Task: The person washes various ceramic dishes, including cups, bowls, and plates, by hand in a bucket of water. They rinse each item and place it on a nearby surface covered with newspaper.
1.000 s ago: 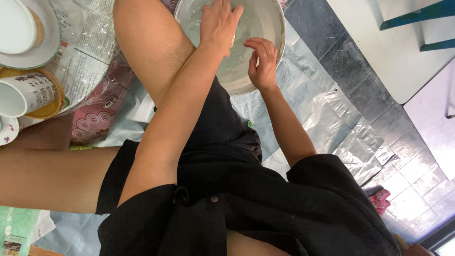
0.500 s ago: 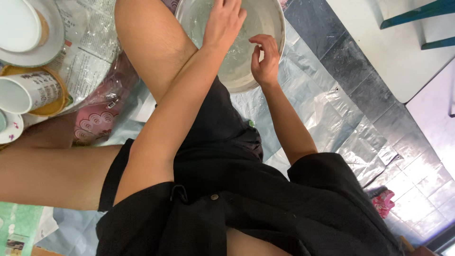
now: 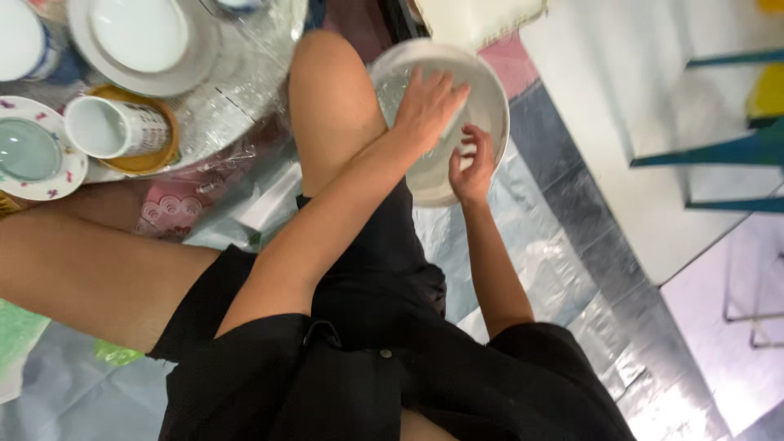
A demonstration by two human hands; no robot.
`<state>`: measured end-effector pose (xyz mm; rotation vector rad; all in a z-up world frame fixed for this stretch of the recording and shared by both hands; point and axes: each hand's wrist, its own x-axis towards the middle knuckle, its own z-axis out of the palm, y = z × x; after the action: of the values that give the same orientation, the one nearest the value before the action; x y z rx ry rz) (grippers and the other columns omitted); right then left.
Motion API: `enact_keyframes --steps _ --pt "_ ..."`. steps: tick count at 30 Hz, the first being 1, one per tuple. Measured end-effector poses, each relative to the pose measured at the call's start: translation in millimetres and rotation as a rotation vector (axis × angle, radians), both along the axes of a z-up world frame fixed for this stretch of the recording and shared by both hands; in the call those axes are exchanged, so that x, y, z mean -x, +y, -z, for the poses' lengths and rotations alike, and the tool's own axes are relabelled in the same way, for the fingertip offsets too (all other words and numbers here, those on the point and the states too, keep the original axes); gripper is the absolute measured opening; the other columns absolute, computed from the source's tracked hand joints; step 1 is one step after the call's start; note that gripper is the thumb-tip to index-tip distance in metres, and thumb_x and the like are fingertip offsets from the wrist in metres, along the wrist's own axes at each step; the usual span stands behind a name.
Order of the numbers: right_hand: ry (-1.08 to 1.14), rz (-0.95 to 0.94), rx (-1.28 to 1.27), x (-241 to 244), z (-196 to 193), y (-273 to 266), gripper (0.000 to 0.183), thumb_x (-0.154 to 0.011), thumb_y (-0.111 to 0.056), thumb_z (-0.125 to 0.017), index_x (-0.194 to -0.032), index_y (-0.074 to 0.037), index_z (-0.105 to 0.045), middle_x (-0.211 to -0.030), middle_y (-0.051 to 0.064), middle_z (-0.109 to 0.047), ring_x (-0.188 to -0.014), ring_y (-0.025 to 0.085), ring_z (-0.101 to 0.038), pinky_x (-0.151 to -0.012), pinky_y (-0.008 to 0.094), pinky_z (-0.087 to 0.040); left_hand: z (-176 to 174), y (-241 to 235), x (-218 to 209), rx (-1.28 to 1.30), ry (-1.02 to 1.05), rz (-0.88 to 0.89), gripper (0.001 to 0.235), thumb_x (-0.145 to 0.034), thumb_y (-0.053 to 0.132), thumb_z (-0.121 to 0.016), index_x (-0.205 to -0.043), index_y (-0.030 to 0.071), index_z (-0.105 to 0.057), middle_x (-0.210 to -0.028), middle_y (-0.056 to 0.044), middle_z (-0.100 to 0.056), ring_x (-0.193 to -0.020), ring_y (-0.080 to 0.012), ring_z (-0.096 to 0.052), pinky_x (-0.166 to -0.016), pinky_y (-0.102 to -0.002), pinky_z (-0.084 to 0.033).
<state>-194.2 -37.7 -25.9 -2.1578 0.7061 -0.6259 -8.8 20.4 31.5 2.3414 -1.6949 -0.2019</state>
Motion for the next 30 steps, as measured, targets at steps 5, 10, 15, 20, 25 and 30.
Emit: enact_keyframes --steps 5,10,15,20,25,30 --pt "-0.208 -0.244 0.023 -20 -27 3 0.107 -0.085 0.006 -0.074 -0.166 -0.004 -0.006 -0.165 0.025 -0.023 -0.151 0.038 -0.036 -0.119 0.043 -0.042 -32 24 -8 0.331 0.627 -0.005 0.102 -0.054 0.033 -0.100 -0.140 0.012 -0.049 -0.126 -0.019 -0.060 -0.111 -0.0377 -0.063 -0.089 -0.049 -0.053" --pt "-0.269 -0.379 -0.121 -79 -123 2 0.097 -0.093 -0.002 -0.073 -0.168 -0.003 -0.011 -0.160 0.019 -0.042 -0.147 0.032 -0.050 -0.125 0.043 -0.041 -80 60 -44 0.702 0.881 -0.057 0.098 -0.062 0.039 -0.098 -0.135 0.010 -0.040 -0.116 -0.016 -0.068 -0.108 -0.0333 -0.072 -0.092 -0.041 -0.058" --pt "-0.033 -0.502 -0.334 -141 -210 33 0.099 -0.079 -0.017 -0.086 -0.157 -0.002 -0.028 -0.147 0.015 -0.050 -0.138 0.027 -0.054 -0.116 0.042 -0.048 -123 134 -82 0.808 0.848 -0.172 0.089 -0.070 0.048 -0.092 -0.136 0.011 -0.045 -0.120 -0.013 -0.069 -0.109 -0.0301 -0.075 -0.092 -0.038 -0.060" --pt "-0.011 -0.784 -0.151 -200 -229 81 0.095 -0.076 -0.021 -0.089 -0.154 -0.002 -0.040 -0.149 0.012 -0.051 -0.143 0.022 -0.048 -0.123 0.038 -0.039 -153 218 -92 0.891 0.744 -0.212 0.082 -0.088 0.043 -0.085 -0.152 0.010 -0.045 -0.141 -0.013 -0.065 -0.132 -0.0280 -0.068 -0.111 -0.040 -0.055" --pt "0.020 -0.822 -0.272 -268 -192 106 0.085 -0.077 -0.032 -0.087 -0.144 -0.002 -0.046 -0.137 0.010 -0.056 -0.132 0.020 -0.053 -0.113 0.035 -0.042 -141 280 -78 0.950 0.487 -0.463 0.084 -0.096 0.031 -0.076 -0.157 0.002 -0.027 -0.152 -0.026 -0.044 -0.132 -0.0341 -0.053 -0.112 -0.043 -0.046" --pt "0.205 -0.556 -0.547 -375 -152 102 0.058 -0.103 -0.049 -0.059 -0.137 -0.002 -0.064 -0.106 0.007 -0.068 -0.094 0.019 -0.062 -0.075 0.033 -0.046 -100 322 -73 1.030 0.283 -0.331 0.064 -0.093 0.012 -0.072 -0.146 0.005 -0.037 -0.141 -0.022 -0.050 -0.128 -0.0418 -0.055 -0.110 -0.046 -0.048"
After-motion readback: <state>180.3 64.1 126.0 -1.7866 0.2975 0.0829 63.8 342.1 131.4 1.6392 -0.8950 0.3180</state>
